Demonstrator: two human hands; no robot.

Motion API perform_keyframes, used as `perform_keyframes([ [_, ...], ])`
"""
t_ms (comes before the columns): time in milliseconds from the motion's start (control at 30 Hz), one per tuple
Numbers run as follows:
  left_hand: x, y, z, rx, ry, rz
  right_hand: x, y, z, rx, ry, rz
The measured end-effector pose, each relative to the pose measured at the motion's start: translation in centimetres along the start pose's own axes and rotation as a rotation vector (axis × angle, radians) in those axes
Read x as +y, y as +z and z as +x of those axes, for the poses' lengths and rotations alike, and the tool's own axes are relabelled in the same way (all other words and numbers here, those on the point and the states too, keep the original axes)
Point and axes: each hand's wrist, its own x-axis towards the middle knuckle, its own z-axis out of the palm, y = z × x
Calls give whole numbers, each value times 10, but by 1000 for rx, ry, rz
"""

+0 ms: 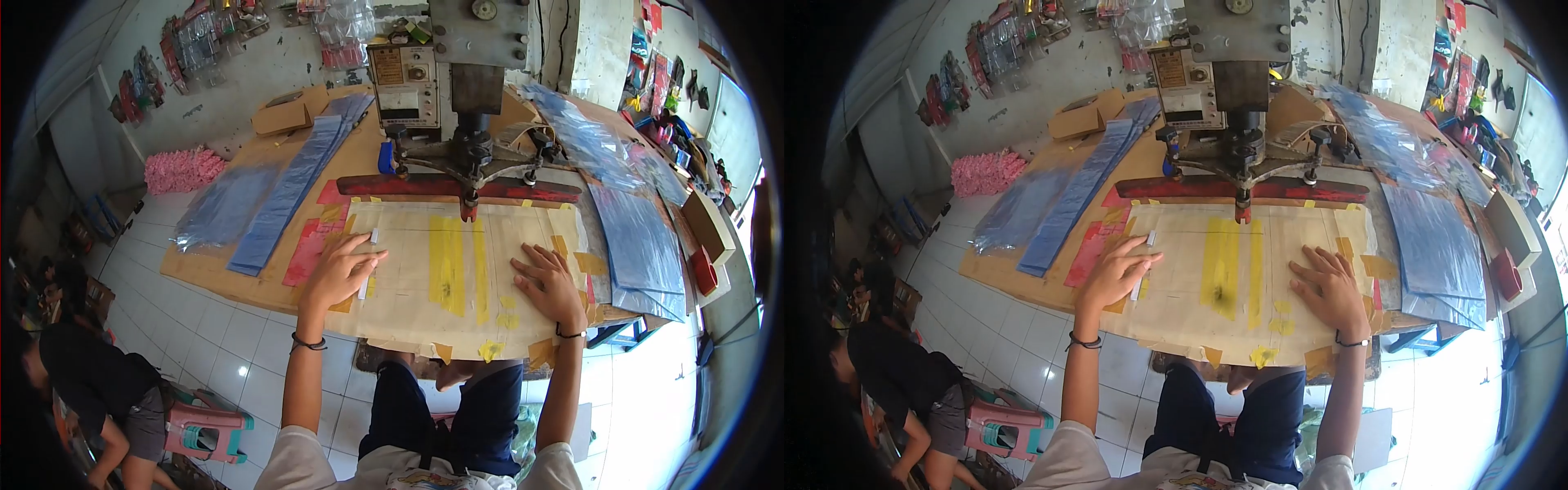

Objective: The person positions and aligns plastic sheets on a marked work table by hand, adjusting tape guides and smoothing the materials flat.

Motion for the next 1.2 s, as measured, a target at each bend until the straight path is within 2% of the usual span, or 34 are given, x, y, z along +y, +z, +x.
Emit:
perform_keyframes([
  [1200,1,1,3,48,-40,-64,0,2,3,30,3,-3],
])
